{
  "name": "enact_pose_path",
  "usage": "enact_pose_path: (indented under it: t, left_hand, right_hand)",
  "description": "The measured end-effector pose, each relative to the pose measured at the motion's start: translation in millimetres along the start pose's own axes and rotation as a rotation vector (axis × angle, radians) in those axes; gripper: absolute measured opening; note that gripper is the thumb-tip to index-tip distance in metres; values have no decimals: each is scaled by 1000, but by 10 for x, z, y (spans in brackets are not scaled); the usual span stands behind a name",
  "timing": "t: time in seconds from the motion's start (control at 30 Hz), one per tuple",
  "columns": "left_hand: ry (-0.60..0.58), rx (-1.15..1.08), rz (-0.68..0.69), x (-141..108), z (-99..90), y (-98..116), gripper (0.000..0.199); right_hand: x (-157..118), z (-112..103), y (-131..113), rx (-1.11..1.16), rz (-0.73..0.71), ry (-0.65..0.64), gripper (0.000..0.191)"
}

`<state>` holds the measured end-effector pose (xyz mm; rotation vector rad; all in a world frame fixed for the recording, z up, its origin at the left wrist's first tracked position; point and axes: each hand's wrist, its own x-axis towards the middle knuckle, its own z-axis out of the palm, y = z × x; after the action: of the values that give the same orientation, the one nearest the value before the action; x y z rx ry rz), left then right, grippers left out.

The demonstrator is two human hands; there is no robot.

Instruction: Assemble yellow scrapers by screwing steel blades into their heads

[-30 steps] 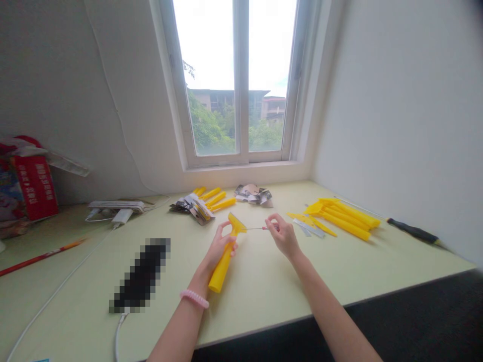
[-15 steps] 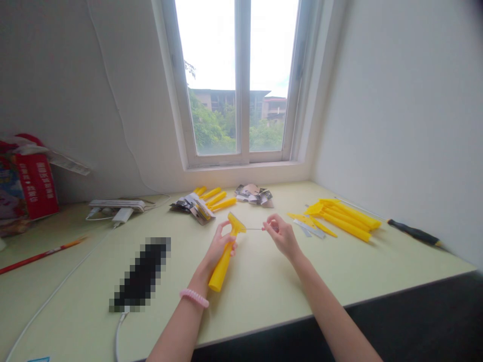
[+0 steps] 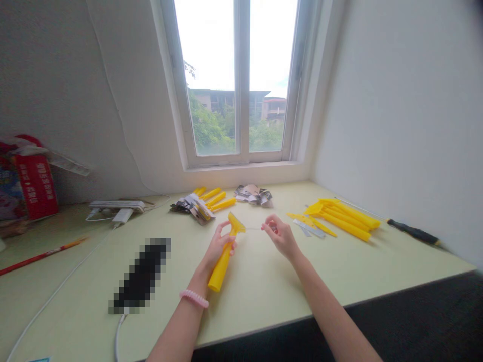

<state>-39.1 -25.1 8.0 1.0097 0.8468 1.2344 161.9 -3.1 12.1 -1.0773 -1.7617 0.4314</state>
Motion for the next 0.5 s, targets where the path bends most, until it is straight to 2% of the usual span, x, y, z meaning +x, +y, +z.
enact_pose_path:
  t: [0.13, 0.23, 0.33, 0.4, 0.5]
  left_hand:
    - [2, -13, 3, 0, 7, 5, 65]
    - [40, -55, 29, 11, -8, 13, 63]
    - [117, -117, 75, 31, -41, 22, 64]
    - [140, -153, 85, 42, -59, 25, 64]
    - [125, -165, 67, 55, -68, 16, 64]
  right_hand:
    - [7, 0, 2, 8, 5, 6, 18]
    - [28, -22, 37, 2, 29, 99, 21]
    - [44, -37, 140, -148, 87, 185, 25]
    - [36, -27, 227, -341, 139, 136, 24]
    - [-14, 16, 309, -616, 200, -43, 26]
